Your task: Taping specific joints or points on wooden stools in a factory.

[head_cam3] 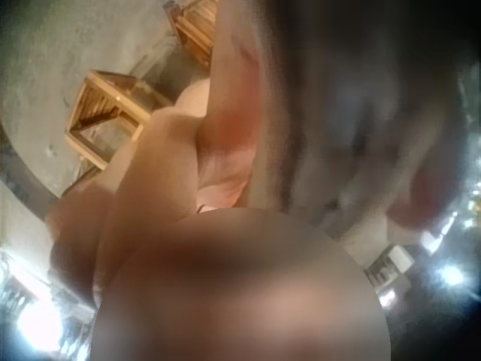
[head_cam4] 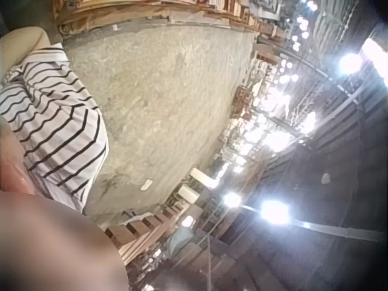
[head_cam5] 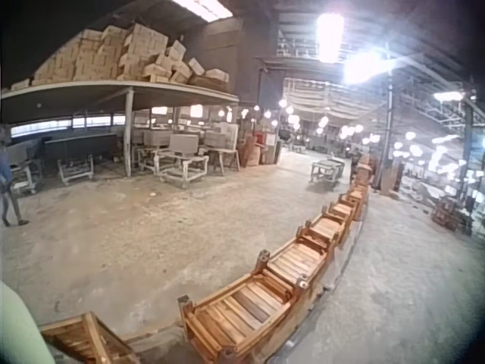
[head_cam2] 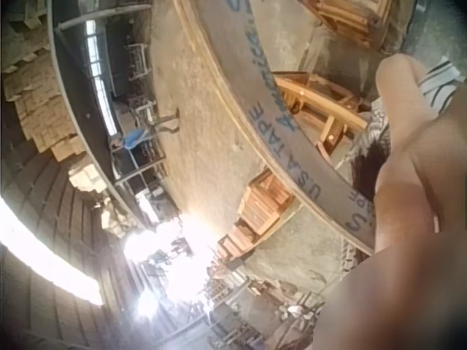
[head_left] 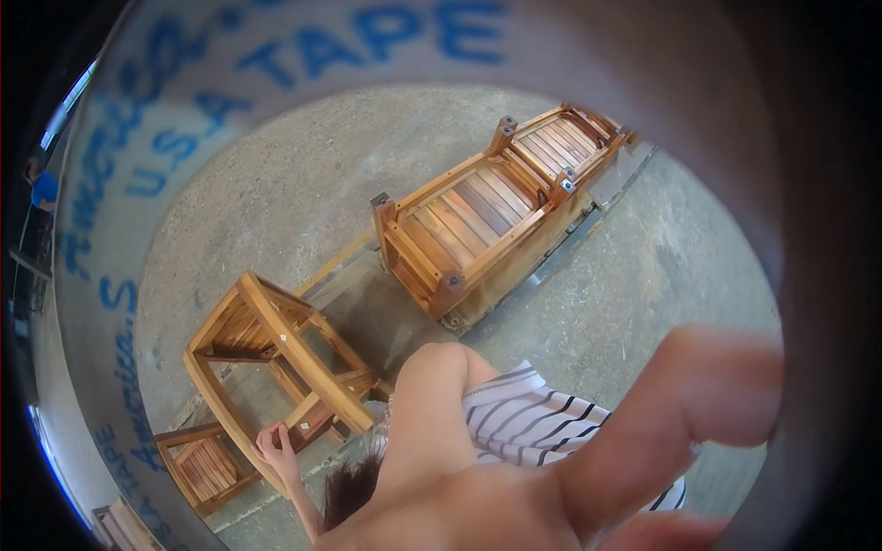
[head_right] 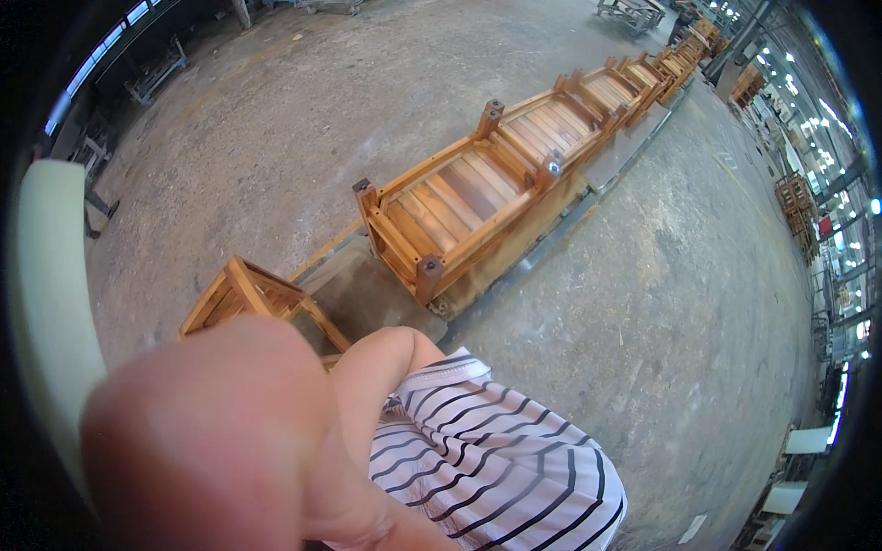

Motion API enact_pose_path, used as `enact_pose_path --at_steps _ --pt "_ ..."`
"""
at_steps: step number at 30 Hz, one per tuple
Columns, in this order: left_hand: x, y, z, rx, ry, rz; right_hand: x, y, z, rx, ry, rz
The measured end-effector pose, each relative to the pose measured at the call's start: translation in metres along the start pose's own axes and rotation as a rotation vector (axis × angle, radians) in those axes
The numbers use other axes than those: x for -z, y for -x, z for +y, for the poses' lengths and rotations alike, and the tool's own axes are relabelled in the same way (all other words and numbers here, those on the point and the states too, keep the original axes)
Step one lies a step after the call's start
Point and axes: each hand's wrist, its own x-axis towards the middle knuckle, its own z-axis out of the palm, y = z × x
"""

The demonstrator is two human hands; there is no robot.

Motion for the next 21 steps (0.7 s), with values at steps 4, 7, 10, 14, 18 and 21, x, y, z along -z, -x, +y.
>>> enact_pose_path --at_steps 4,7,10,14,18,21 --pt "0.009 0.002 0.007 0.016 -0.003 -0.011 -0.005 0.002 0.003 0.017 -0.072 0.059" --pt "0.01 0.004 -0.001 0.025 0.005 -0.019 -0.008 0.003 0.005 0.033 -0.11 0.087" --pt "0.02 0.0 0.01 0.009 0.045 -0.092 -0.008 0.002 0.008 0.05 -0.138 0.108" --pt "0.049 -0.021 0.09 0.221 0.855 -0.101 -0.003 0.01 0.018 0.077 -0.164 0.151" --pt "0.128 -0.003 0.199 -0.531 1.2 -0.46 -0.005 -0.003 0.006 -0.152 -0.115 -0.057" --pt "0.16 -0.002 0.249 -1.222 1.137 -0.98 0.01 -0.008 -0.018 -0.262 0.392 0.005"
